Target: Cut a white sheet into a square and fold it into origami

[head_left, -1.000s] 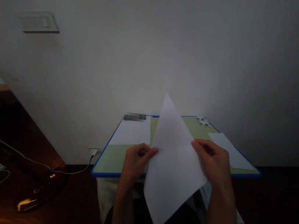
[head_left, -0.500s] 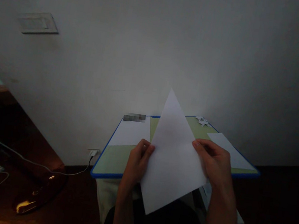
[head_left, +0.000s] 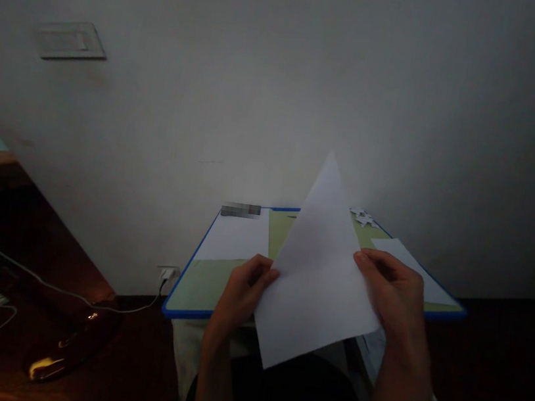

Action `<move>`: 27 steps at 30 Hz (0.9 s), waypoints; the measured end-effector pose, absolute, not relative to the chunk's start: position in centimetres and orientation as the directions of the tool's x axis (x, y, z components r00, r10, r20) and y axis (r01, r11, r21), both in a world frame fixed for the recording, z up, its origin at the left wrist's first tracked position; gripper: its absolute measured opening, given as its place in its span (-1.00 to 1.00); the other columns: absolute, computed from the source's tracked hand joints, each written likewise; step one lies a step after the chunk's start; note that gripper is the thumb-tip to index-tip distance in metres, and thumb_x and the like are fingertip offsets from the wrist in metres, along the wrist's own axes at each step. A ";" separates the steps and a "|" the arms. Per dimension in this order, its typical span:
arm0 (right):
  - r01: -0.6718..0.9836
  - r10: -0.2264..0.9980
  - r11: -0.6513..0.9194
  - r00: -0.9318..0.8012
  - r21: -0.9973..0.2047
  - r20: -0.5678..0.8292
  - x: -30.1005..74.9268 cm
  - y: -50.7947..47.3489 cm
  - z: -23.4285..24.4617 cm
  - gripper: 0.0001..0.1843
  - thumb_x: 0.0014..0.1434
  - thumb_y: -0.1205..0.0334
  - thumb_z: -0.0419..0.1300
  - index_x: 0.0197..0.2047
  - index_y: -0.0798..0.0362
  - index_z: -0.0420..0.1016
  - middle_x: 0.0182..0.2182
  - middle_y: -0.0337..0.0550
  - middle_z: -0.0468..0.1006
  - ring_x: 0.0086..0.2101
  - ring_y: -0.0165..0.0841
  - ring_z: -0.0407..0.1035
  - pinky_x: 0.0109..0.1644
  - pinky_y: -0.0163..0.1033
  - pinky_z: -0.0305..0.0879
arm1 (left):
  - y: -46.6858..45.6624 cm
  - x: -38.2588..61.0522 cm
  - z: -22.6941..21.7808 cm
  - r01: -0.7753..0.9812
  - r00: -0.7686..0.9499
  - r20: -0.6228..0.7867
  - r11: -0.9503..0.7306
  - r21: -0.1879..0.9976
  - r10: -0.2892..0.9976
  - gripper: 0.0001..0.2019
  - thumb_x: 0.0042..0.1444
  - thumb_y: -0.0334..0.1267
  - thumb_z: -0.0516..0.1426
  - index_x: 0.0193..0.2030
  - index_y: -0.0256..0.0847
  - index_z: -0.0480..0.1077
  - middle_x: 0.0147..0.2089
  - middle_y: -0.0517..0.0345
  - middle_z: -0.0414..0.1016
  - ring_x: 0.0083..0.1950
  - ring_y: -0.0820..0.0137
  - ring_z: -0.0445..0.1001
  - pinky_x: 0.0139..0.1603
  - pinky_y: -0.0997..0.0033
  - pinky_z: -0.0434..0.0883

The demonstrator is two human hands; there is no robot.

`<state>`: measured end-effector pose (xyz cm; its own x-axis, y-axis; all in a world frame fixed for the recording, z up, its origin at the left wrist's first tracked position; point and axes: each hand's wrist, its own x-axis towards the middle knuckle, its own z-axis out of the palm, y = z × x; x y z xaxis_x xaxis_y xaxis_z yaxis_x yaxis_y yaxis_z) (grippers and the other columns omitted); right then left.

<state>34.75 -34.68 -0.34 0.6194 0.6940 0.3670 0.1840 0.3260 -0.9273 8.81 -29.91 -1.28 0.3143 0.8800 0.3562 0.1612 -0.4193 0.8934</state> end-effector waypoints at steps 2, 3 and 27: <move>0.170 0.701 0.324 0.618 -0.931 0.357 34.8 -34.6 -0.4 -0.75 -0.05 0.02 0.49 -0.35 0.00 0.75 -0.37 -0.11 0.75 -0.33 -0.16 0.57 -0.20 -0.06 0.45 | -29.7 8.8 -1.4 0.192 0.288 0.376 -0.438 0.878 0.881 -0.78 0.28 -0.07 0.17 -0.27 -0.17 0.45 -0.42 0.24 0.43 -0.40 0.41 0.37 -0.40 0.47 0.24; 0.169 0.706 0.323 0.613 -0.931 0.356 34.8 -34.6 -0.4 -0.75 -0.04 0.02 0.49 -0.35 -0.01 0.75 -0.37 -0.12 0.75 -0.33 -0.16 0.57 -0.19 -0.06 0.44 | -29.7 8.7 -1.4 0.204 0.284 0.372 -0.435 0.877 0.883 -0.78 0.28 -0.07 0.16 -0.27 -0.17 0.43 -0.46 0.27 0.38 -0.44 0.43 0.32 -0.44 0.48 0.20; 0.203 0.765 0.306 0.529 -0.930 0.367 34.0 -34.8 -0.3 -0.74 0.01 -0.01 0.45 -0.34 -0.01 0.74 -0.36 -0.13 0.74 -0.33 -0.19 0.56 -0.20 -0.10 0.42 | -29.3 7.9 -1.8 0.278 0.227 0.387 -0.441 0.854 0.894 -0.70 0.28 0.02 0.14 -0.34 -0.16 0.37 -0.57 0.35 0.24 -0.55 0.47 0.16 -0.54 0.51 0.09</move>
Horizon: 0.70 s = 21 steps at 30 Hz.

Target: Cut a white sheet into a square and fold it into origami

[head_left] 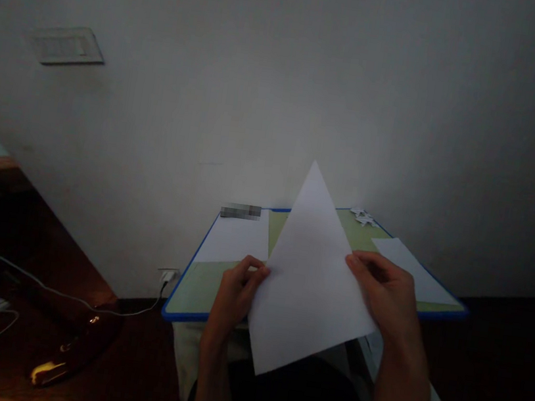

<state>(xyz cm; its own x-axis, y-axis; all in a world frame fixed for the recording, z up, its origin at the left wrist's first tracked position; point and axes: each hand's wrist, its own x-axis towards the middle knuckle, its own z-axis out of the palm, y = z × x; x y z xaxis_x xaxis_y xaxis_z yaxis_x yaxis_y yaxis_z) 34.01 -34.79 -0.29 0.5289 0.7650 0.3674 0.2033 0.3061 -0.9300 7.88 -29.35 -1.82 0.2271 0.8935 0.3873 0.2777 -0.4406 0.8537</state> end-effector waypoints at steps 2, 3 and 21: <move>0.202 0.771 0.309 0.519 -0.929 0.370 34.0 -34.9 -0.3 -0.74 0.01 -0.02 0.45 -0.35 -0.01 0.74 -0.36 -0.13 0.74 -0.34 -0.19 0.56 -0.20 -0.10 0.42 | -29.4 7.7 -1.8 0.314 0.248 0.399 -0.463 0.829 0.883 -0.67 0.27 0.02 0.15 -0.39 -0.17 0.36 -0.56 0.33 0.24 -0.52 0.46 0.18 -0.52 0.50 0.11; 0.204 0.772 0.312 0.514 -0.928 0.372 34.0 -34.9 -0.2 -0.75 0.02 -0.02 0.45 -0.34 -0.01 0.74 -0.36 -0.13 0.74 -0.33 -0.19 0.56 -0.19 -0.10 0.43 | -29.4 7.6 -1.7 0.337 0.250 0.415 -0.481 0.810 0.875 -0.65 0.27 0.02 0.15 -0.43 -0.17 0.34 -0.55 0.32 0.25 -0.51 0.46 0.20 -0.50 0.49 0.13; 0.237 0.778 0.314 0.491 -0.919 0.392 33.1 -35.9 0.6 -0.77 0.05 -0.01 0.43 -0.35 -0.03 0.72 -0.34 -0.15 0.72 -0.30 -0.18 0.55 -0.13 -0.08 0.43 | -28.9 10.1 -2.2 0.452 0.025 0.551 -0.501 0.738 0.834 -0.58 0.35 0.08 -0.04 -0.47 -0.08 0.07 -0.58 0.37 0.06 -0.54 0.45 0.12 -0.45 0.40 0.04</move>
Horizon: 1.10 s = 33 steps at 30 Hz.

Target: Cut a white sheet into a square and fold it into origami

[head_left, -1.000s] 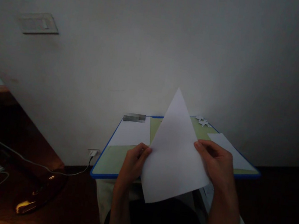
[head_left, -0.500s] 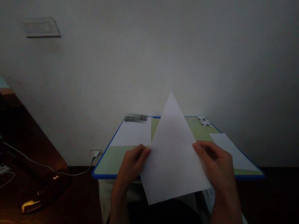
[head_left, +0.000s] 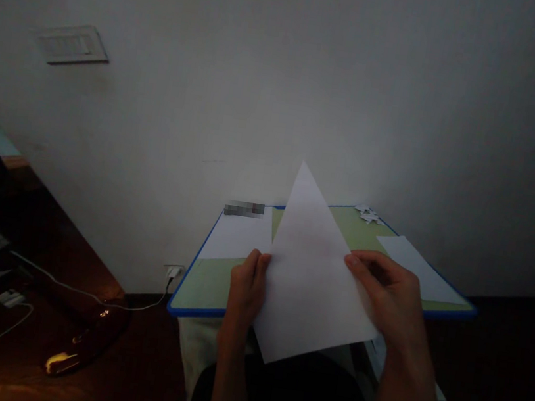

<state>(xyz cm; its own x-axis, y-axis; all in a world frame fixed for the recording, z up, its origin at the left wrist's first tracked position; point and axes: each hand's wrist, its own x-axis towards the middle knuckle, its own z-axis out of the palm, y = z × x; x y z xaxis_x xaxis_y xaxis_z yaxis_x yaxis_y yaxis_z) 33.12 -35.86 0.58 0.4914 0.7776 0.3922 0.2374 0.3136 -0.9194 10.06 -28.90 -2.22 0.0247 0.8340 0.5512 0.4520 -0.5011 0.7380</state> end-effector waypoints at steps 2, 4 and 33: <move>0.251 0.783 0.304 0.484 -0.919 0.391 33.1 -35.9 0.6 -0.77 0.04 -0.01 0.43 -0.35 -0.03 0.72 -0.34 -0.15 0.73 -0.29 -0.18 0.56 -0.14 -0.09 0.44 | -29.0 10.0 -2.2 0.443 0.019 0.555 -0.504 0.741 0.832 -0.58 0.34 0.09 -0.03 -0.48 -0.08 0.07 -0.57 0.36 0.07 -0.53 0.44 0.12 -0.45 0.41 0.05; 0.256 0.785 0.303 0.480 -0.918 0.393 33.0 -35.9 0.7 -0.77 0.05 -0.01 0.43 -0.36 -0.04 0.71 -0.35 -0.16 0.72 -0.30 -0.19 0.56 -0.14 -0.09 0.44 | -29.0 10.0 -2.2 0.431 0.014 0.559 -0.510 0.745 0.829 -0.58 0.34 0.09 -0.04 -0.48 -0.08 0.07 -0.56 0.35 0.08 -0.51 0.44 0.12 -0.45 0.41 0.07; 0.344 0.837 0.330 0.325 -0.879 0.441 33.0 -36.7 0.9 -0.79 0.07 0.00 0.41 -0.39 -0.04 0.70 -0.37 -0.15 0.70 -0.30 -0.17 0.54 -0.14 -0.08 0.43 | -30.6 10.3 -0.9 0.369 -0.007 0.576 -0.533 0.761 0.818 -0.52 0.38 0.06 0.02 -0.53 -0.10 0.06 -0.58 0.33 0.06 -0.54 0.46 0.10 -0.49 0.39 0.02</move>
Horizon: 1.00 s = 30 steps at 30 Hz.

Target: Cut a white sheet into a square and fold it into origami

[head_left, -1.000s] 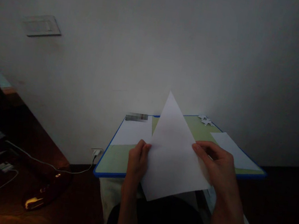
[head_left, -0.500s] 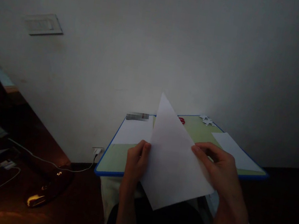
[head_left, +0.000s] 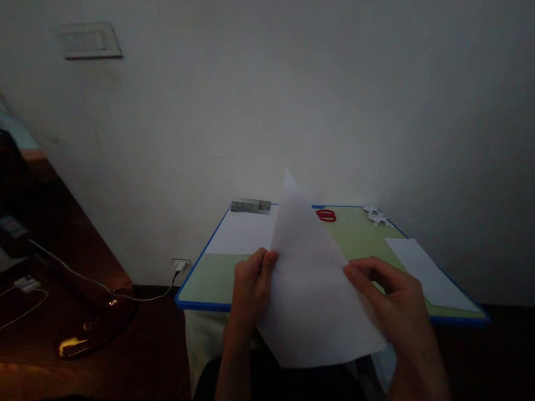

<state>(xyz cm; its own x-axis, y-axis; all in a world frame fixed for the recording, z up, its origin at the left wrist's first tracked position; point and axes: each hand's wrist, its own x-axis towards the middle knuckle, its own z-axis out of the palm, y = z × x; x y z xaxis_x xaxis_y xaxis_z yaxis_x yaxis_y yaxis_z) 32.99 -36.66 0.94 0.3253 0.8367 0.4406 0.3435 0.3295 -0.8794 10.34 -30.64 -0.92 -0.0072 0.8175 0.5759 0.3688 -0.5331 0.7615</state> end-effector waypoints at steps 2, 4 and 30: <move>0.344 0.837 0.337 0.315 -0.876 0.446 32.9 -36.7 0.8 -0.80 0.08 0.01 0.41 -0.39 -0.04 0.70 -0.38 -0.17 0.70 -0.30 -0.19 0.54 -0.14 -0.10 0.43 | -30.6 10.2 -0.9 0.362 0.000 0.573 -0.534 0.764 0.820 -0.52 0.38 0.04 0.04 -0.53 -0.10 0.06 -0.58 0.33 0.06 -0.54 0.46 0.10 -0.49 0.39 0.02; 0.346 0.835 0.345 0.312 -0.872 0.454 32.8 -36.7 0.8 -0.81 0.10 0.02 0.41 -0.38 -0.05 0.71 -0.38 -0.18 0.70 -0.31 -0.21 0.53 -0.15 -0.12 0.43 | -30.6 10.0 -0.8 0.351 0.007 0.566 -0.531 0.771 0.825 -0.52 0.38 0.02 0.05 -0.53 -0.11 0.07 -0.57 0.33 0.05 -0.53 0.46 0.09 -0.49 0.40 0.03; 0.415 0.895 0.407 -0.001 -0.814 0.447 33.8 -37.5 0.6 -0.73 0.23 -0.06 0.36 -0.36 -0.07 0.69 -0.39 -0.20 0.67 -0.30 -0.24 0.54 -0.17 -0.19 0.45 | -31.4 9.1 -0.5 0.077 -0.103 0.476 -0.470 0.879 0.874 -0.46 0.18 0.24 0.23 -0.53 -0.17 0.28 -0.55 0.28 0.20 -0.51 0.47 0.18 -0.54 0.49 0.18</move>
